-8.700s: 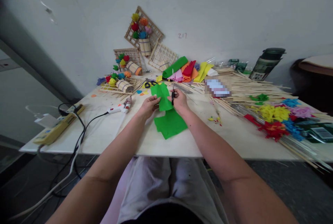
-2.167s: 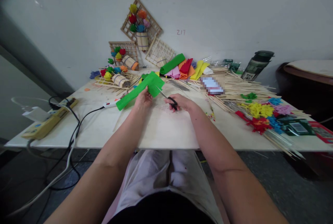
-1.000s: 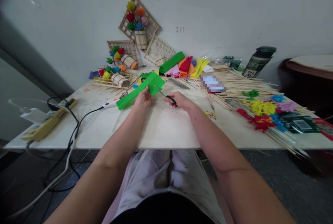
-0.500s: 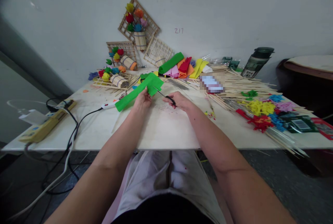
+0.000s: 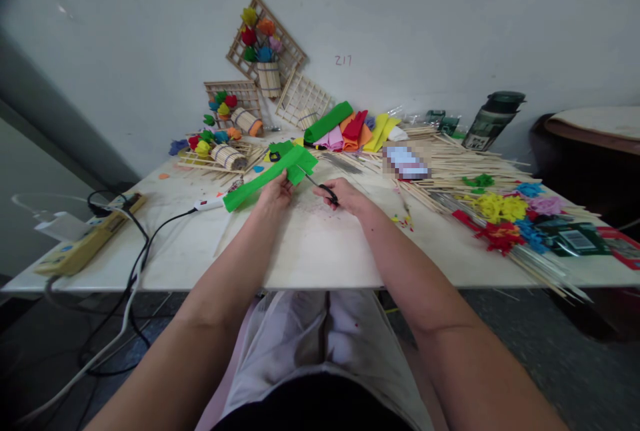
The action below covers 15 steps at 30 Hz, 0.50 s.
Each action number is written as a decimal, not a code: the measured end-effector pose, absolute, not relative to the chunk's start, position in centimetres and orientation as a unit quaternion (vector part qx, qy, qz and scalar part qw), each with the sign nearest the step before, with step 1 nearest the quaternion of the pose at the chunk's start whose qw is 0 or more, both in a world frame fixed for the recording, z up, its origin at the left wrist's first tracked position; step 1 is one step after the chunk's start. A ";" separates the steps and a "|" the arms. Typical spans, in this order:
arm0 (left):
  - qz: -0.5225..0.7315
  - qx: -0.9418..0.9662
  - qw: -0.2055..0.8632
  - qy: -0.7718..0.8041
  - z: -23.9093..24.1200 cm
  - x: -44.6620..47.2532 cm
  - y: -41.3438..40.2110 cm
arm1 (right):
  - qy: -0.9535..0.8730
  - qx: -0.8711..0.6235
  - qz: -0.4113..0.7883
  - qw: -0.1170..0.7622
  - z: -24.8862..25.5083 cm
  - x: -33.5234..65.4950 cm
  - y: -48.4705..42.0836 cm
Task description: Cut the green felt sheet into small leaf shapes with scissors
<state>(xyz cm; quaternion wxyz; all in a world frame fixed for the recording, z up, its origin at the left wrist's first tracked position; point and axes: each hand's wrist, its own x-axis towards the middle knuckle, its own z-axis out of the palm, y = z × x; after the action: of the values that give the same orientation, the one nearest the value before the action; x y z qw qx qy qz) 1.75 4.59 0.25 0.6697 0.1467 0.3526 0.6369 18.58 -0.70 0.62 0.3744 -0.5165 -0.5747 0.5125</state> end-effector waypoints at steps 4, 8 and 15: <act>0.620 0.166 0.678 0.358 0.0 1.9 4.6 | -0.568 -0.512 0.522 0.379 0.7 18.5 -0.8; 0.610 0.184 0.682 0.359 0.0 2.1 4.3 | -0.549 -0.515 0.531 0.388 0.7 18.5 -0.8; 0.617 0.189 0.675 0.359 0.3 2.5 3.9 | -0.548 -0.508 0.527 0.405 0.7 18.5 -0.8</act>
<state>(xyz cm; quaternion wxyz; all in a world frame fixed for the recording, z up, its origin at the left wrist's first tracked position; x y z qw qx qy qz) 2.48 3.85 0.31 0.6747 0.1890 0.3592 0.6165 18.50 -0.79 0.71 0.4055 -0.5082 -0.5478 0.5265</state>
